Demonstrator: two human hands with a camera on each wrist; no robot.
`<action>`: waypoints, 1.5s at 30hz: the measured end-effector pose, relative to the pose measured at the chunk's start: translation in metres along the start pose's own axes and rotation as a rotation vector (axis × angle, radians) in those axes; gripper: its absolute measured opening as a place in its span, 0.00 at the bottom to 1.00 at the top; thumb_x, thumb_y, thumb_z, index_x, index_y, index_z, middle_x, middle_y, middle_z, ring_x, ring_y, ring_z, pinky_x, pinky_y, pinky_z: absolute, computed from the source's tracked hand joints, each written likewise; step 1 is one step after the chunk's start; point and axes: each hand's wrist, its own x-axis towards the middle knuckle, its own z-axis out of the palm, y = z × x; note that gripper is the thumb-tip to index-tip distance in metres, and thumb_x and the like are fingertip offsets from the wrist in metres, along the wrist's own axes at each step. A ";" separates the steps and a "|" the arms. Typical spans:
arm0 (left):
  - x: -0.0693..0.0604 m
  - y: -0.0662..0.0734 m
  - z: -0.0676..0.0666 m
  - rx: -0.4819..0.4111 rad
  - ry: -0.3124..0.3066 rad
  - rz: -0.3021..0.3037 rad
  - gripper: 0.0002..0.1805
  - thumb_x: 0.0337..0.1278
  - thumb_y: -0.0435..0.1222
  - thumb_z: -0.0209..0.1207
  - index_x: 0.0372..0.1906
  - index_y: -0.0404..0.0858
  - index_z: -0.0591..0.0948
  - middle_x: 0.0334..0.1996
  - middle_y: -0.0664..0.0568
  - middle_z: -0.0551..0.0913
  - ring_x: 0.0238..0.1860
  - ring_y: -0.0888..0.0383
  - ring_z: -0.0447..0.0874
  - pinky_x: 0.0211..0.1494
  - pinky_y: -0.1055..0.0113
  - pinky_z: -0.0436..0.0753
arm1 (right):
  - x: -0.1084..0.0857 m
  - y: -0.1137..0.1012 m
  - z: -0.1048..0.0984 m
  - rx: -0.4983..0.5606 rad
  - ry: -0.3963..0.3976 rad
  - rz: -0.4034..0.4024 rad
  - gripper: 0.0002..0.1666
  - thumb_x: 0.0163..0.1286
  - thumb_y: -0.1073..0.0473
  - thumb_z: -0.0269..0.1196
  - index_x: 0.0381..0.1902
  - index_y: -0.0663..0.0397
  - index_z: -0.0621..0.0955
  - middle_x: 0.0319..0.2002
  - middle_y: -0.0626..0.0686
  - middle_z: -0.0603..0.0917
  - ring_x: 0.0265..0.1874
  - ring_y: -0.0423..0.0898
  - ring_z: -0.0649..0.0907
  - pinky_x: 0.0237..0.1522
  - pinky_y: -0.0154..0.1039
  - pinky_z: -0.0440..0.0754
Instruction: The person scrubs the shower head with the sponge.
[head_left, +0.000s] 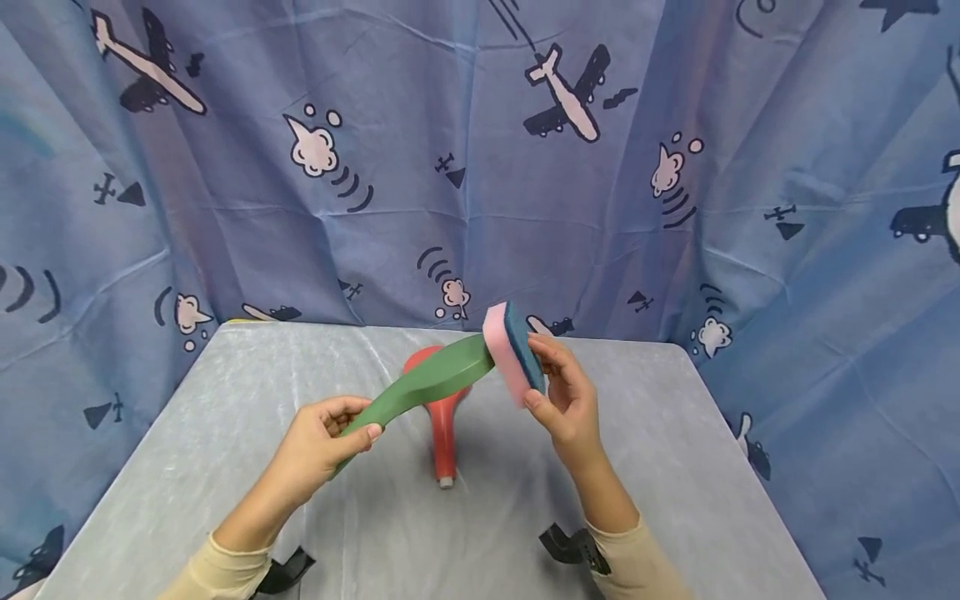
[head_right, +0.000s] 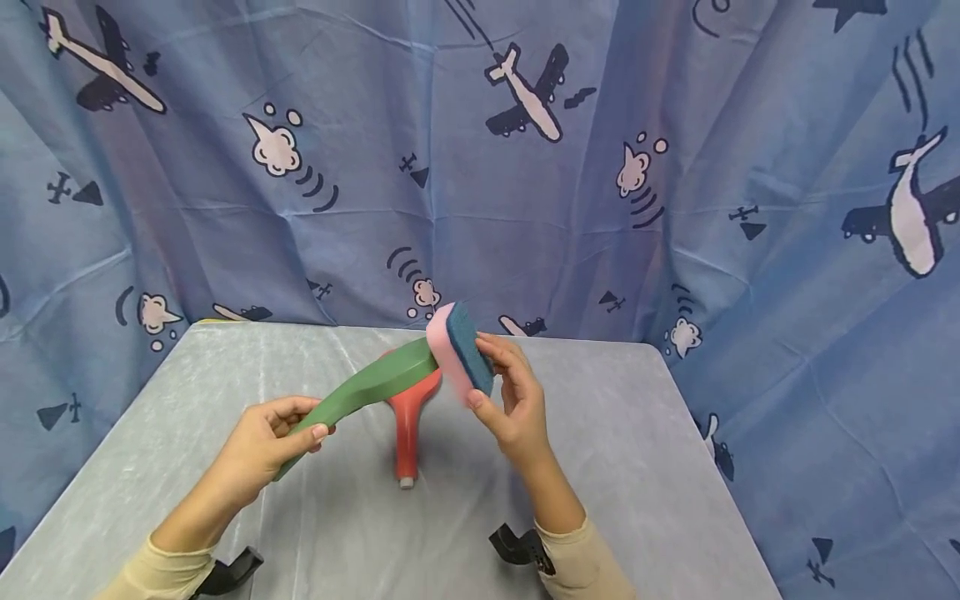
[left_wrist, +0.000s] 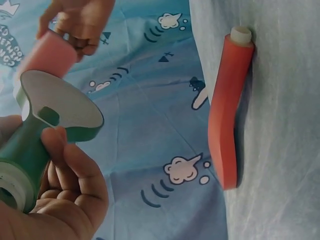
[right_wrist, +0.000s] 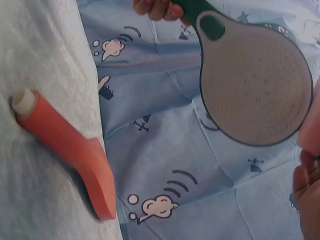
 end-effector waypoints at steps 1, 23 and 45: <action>0.000 -0.001 0.000 -0.007 -0.011 0.003 0.19 0.61 0.30 0.68 0.54 0.23 0.81 0.34 0.51 0.86 0.33 0.62 0.85 0.38 0.70 0.85 | -0.001 -0.001 0.001 0.006 -0.009 -0.037 0.33 0.64 0.65 0.65 0.65 0.77 0.72 0.66 0.65 0.74 0.63 0.54 0.75 0.62 0.38 0.76; 0.005 -0.011 -0.004 0.001 -0.228 0.013 0.29 0.54 0.32 0.74 0.60 0.26 0.79 0.48 0.40 0.85 0.43 0.57 0.86 0.43 0.68 0.85 | -0.002 -0.006 -0.008 0.010 0.008 0.249 0.28 0.69 0.73 0.57 0.67 0.71 0.73 0.54 0.52 0.82 0.46 0.41 0.82 0.48 0.30 0.83; 0.003 -0.007 -0.002 0.360 -0.127 0.059 0.31 0.40 0.42 0.82 0.54 0.41 0.84 0.37 0.54 0.84 0.34 0.59 0.81 0.36 0.67 0.82 | 0.005 -0.007 -0.007 -0.158 -0.083 0.432 0.28 0.72 0.69 0.62 0.69 0.61 0.75 0.59 0.53 0.79 0.51 0.45 0.81 0.49 0.30 0.82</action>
